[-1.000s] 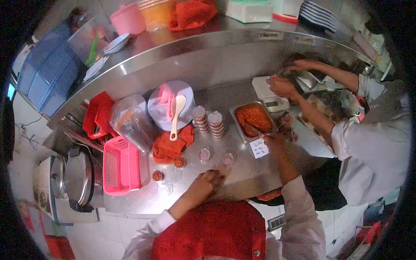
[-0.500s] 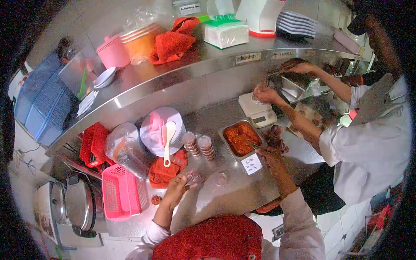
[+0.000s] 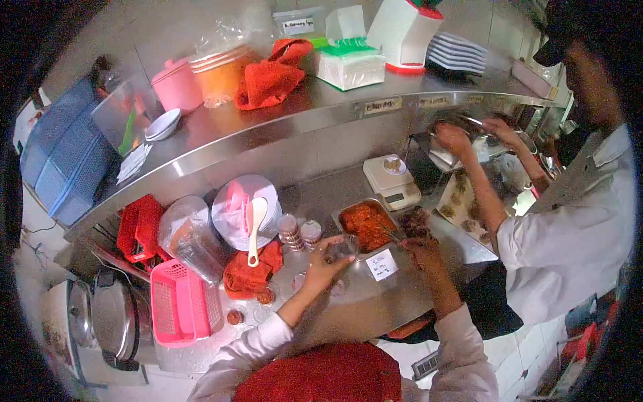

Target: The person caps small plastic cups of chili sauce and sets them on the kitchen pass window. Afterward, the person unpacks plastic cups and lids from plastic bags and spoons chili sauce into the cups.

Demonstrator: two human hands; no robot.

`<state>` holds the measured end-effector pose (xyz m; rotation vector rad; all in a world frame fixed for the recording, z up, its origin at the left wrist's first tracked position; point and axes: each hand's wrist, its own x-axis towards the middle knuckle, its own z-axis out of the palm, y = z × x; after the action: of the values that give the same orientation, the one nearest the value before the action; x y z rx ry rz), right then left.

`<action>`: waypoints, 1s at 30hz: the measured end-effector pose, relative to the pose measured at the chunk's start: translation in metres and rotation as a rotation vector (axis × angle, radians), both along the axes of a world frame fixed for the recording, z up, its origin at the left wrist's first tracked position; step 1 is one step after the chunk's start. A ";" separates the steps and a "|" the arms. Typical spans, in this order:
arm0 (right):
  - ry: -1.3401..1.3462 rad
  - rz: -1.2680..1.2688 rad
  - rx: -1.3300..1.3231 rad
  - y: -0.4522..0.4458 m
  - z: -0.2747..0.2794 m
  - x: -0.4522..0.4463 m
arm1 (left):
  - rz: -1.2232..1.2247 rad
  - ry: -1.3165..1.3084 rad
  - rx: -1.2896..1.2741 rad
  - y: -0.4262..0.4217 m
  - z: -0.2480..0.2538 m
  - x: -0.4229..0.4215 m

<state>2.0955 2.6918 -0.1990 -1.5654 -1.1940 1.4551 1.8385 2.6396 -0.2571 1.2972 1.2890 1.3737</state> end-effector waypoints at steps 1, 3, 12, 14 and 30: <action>-0.034 -0.028 -0.019 -0.002 0.007 -0.001 | 0.068 0.084 0.071 0.009 -0.006 0.003; -0.026 -0.032 -0.002 -0.002 0.004 0.002 | 0.136 0.166 0.146 0.023 -0.013 0.008; -0.317 0.096 0.538 -0.015 0.014 -0.009 | 0.219 0.107 0.091 0.053 -0.012 0.012; -0.394 0.114 0.780 -0.021 0.017 -0.016 | 0.236 0.133 0.045 0.052 -0.002 0.012; -1.096 0.299 1.064 -0.040 0.057 -0.017 | 0.267 0.000 0.166 0.052 0.002 0.019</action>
<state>2.0781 2.6514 -0.1417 -1.3206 -2.3243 -0.2029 1.8577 2.6913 -0.2553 1.2665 1.4114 1.6974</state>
